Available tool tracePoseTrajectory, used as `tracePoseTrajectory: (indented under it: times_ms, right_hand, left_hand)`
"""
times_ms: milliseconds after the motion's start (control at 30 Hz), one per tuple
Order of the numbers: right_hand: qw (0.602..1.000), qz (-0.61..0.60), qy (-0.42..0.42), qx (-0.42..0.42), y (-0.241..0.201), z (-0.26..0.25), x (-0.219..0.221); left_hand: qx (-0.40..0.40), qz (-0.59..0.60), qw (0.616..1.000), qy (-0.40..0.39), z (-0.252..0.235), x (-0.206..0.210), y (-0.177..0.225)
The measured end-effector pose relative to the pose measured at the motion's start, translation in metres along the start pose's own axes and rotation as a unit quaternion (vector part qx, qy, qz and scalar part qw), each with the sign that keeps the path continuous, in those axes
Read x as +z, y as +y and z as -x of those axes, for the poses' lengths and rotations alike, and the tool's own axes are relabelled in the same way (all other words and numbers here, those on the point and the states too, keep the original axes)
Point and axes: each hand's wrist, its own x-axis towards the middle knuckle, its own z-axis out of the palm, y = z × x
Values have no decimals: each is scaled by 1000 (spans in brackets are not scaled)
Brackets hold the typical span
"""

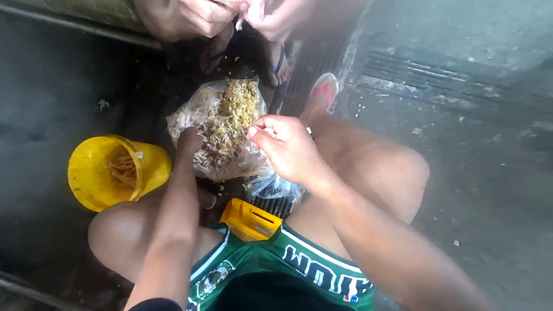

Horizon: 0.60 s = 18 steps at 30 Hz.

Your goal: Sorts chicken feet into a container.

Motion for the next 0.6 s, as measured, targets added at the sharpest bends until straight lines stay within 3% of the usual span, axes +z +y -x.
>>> tracePoseTrajectory:
  times_ms: [133, 300, 467, 600]
  right_hand:
    - [1000, 7, 10, 18, 10, -11, -7]
    - [1000, 15, -11, 6, 11, -21, -7]
    - [998, 47, -33, -5, 10, -26, -2]
    - [989, 108, -97, -3, 11, -26, -2]
  left_hand:
    - [-18, -61, 998, -8, -41, 64, -20]
    - [-62, -56, 996, 19, -51, 87, -21]
    - [-86, -72, 994, 10, -51, 86, -23]
    - [-92, -29, 995, -15, -28, 50, -18]
